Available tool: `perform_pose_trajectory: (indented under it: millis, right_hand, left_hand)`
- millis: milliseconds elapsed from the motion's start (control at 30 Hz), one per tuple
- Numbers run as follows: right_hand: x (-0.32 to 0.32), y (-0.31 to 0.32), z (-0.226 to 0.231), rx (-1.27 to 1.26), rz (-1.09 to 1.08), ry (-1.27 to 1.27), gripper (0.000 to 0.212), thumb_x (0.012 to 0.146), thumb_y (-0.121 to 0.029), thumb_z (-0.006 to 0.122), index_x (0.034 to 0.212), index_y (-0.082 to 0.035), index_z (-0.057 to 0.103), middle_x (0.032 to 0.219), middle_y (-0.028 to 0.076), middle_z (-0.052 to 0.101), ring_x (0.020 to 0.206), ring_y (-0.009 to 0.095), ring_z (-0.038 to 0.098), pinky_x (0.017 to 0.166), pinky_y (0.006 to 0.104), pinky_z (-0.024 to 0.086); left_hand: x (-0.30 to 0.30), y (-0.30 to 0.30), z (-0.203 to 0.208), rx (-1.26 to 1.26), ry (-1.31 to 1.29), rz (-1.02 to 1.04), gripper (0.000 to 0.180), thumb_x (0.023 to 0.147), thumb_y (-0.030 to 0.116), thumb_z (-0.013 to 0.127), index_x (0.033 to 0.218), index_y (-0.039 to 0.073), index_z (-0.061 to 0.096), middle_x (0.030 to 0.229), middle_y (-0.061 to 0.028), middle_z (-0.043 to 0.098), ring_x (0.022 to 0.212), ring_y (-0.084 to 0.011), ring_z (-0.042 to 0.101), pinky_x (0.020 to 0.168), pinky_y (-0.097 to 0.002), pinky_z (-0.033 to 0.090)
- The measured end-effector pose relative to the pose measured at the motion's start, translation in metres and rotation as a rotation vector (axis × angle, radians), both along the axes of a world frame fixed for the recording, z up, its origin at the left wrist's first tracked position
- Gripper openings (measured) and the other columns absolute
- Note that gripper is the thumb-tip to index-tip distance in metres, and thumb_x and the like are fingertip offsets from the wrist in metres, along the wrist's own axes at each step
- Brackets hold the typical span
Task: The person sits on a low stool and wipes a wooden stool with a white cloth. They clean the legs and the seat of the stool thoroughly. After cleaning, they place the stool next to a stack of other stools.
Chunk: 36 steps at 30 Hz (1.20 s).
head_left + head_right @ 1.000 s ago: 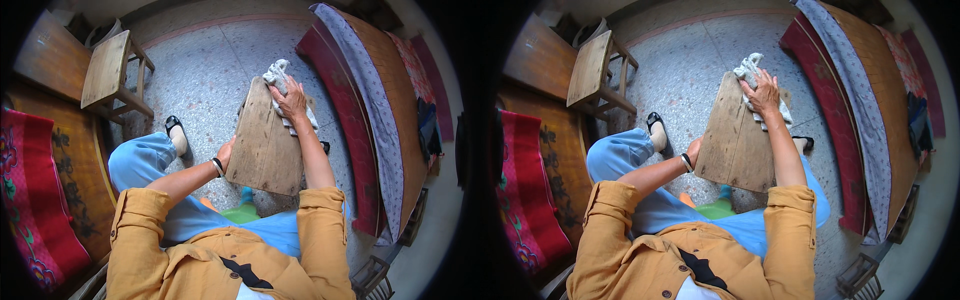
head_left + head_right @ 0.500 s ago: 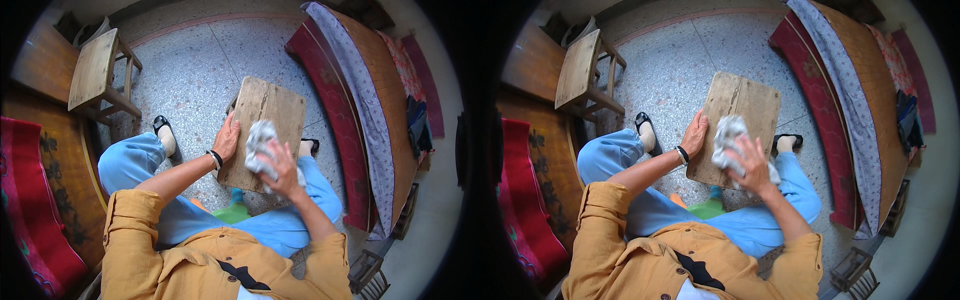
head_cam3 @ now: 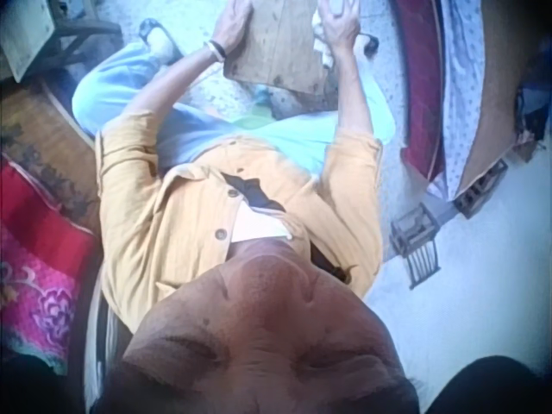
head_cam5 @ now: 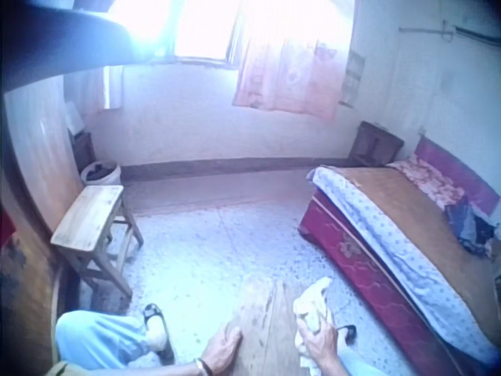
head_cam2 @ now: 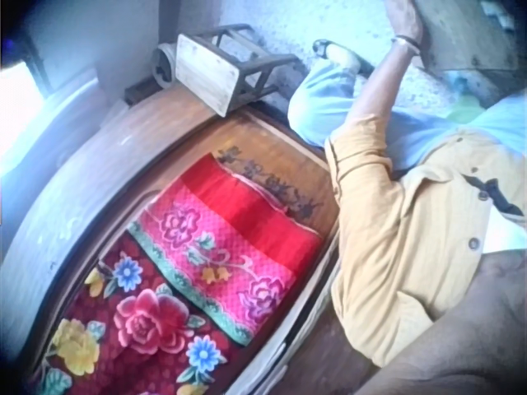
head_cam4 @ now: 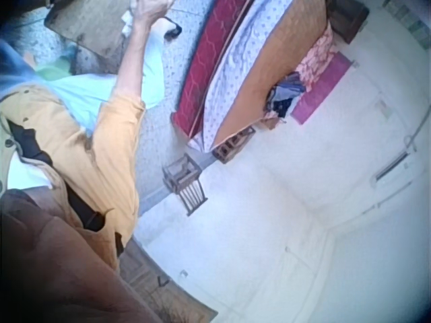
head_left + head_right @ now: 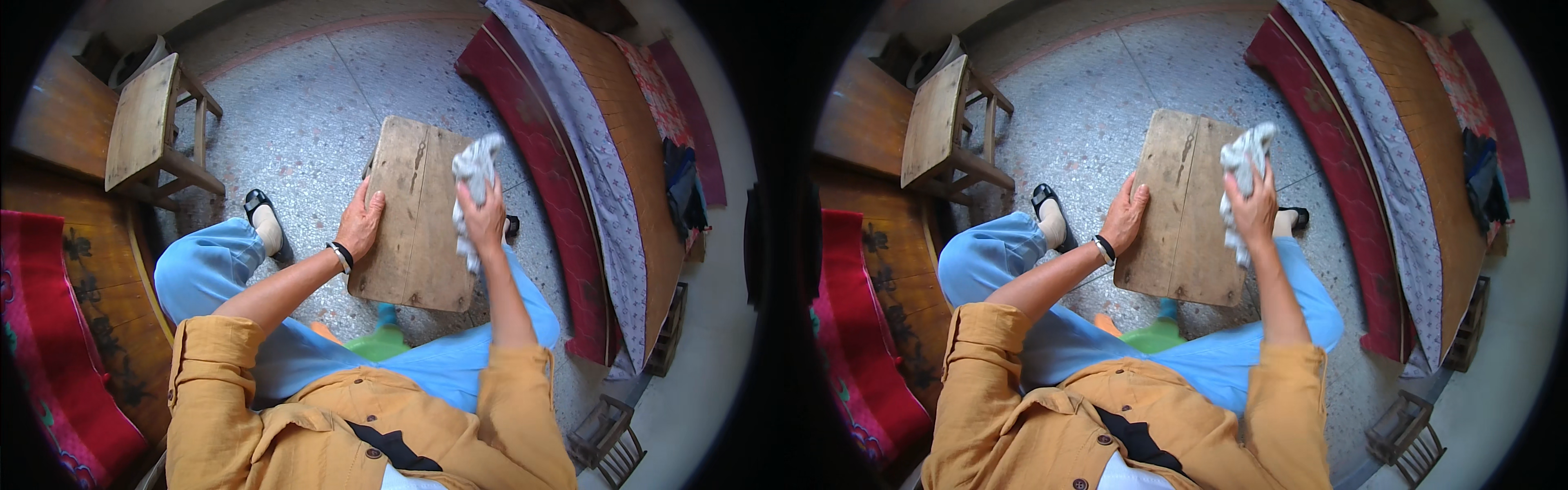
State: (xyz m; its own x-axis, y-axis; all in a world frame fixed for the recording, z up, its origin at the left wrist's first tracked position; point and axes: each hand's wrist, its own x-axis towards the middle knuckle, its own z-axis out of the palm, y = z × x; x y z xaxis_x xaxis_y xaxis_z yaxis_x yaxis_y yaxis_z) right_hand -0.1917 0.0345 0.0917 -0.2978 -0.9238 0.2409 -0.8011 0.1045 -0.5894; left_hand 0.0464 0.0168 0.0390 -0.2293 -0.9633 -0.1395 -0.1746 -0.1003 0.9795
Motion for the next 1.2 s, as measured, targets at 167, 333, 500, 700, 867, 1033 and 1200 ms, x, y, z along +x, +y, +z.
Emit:
perform_pose_trajectory:
  millis: [167, 333, 500, 700, 867, 1033, 1200]
  right_hand:
    - [0.037, 0.137, 0.011, 0.03, 0.117, -0.041, 0.055, 0.079, -0.023, 0.071, 0.131, -0.011, 0.055, 0.14, 0.028, 0.038, 0.126, 0.043, 0.044, 0.101, 0.0444, 0.04]
    - [0.03, 0.145, 0.01, 0.038, 0.169, -0.077, 0.051, 0.08, -0.019, 0.069, 0.129, -0.008, 0.056, 0.137, 0.028, 0.041, 0.124, 0.043, 0.044, 0.101, 0.0444, 0.039]
    - [-0.023, 0.016, -0.003, -0.017, 0.05, -0.264, 0.05, 0.081, -0.026, 0.068, 0.124, -0.003, 0.058, 0.125, 0.023, 0.053, 0.116, 0.04, 0.051, 0.098, 0.042, 0.042]
    - [-0.037, -0.09, -0.018, -0.132, -0.048, 0.289, 0.055, 0.084, -0.045, 0.061, 0.118, -0.001, 0.062, 0.135, 0.022, 0.048, 0.129, 0.037, 0.042, 0.108, 0.043, 0.031]
    - [0.012, -0.014, -0.011, 0.033, 0.222, 0.293, 0.055, 0.085, -0.048, 0.058, 0.128, -0.014, 0.058, 0.141, 0.019, 0.042, 0.134, 0.037, 0.034, 0.113, 0.0556, 0.018]
    - [0.079, 0.107, 0.015, 0.082, 0.565, 0.168, 0.055, 0.074, -0.038, 0.071, 0.126, -0.024, 0.059, 0.138, 0.016, 0.046, 0.135, 0.035, 0.034, 0.111, 0.0578, 0.021]
    - [0.075, 0.082, 0.019, 0.083, 0.605, 0.15, 0.053, 0.072, -0.031, 0.075, 0.122, -0.023, 0.061, 0.137, 0.014, 0.047, 0.135, 0.034, 0.035, 0.112, 0.0567, 0.021]
  left_hand:
    - [-0.005, 0.0, -0.003, -0.022, 0.027, 0.008, 0.062, 0.098, 0.044, 0.043, 0.141, 0.001, 0.033, 0.128, -0.0235, 0.053, 0.12, -0.0348, 0.051, 0.1, -0.039, 0.039]
    - [-0.001, 0.002, 0.007, -0.02, -0.025, 0.011, 0.062, 0.098, 0.044, 0.042, 0.141, 0.0, 0.033, 0.129, -0.0238, 0.052, 0.121, -0.0351, 0.05, 0.101, -0.039, 0.039]
    - [-0.008, 0.0, 0.001, -0.013, -0.004, -0.002, 0.061, 0.099, 0.043, 0.042, 0.141, 0.0, 0.033, 0.13, -0.0238, 0.052, 0.121, -0.0354, 0.05, 0.101, -0.0391, 0.038]
    - [-0.003, -0.003, 0.005, 0.044, 0.07, -0.017, 0.061, 0.099, 0.044, 0.042, 0.141, 0.0, 0.033, 0.13, -0.024, 0.051, 0.122, -0.035, 0.049, 0.102, -0.039, 0.038]
    - [0.0, -0.001, 0.008, -0.048, -0.027, 0.007, 0.062, 0.098, 0.044, 0.042, 0.141, 0.0, 0.033, 0.13, -0.0243, 0.051, 0.121, -0.0352, 0.05, 0.101, -0.0392, 0.038]
    - [-0.005, 0.0, -0.002, -0.023, 0.03, -0.006, 0.061, 0.099, 0.044, 0.042, 0.141, 0.0, 0.034, 0.128, -0.0244, 0.053, 0.119, -0.0354, 0.052, 0.099, -0.0391, 0.041]
    - [-0.003, 0.0, -0.011, -0.059, -0.006, 0.015, 0.06, 0.099, 0.042, 0.042, 0.141, 0.0, 0.034, 0.125, -0.0241, 0.055, 0.116, -0.0351, 0.054, 0.096, -0.0392, 0.043]
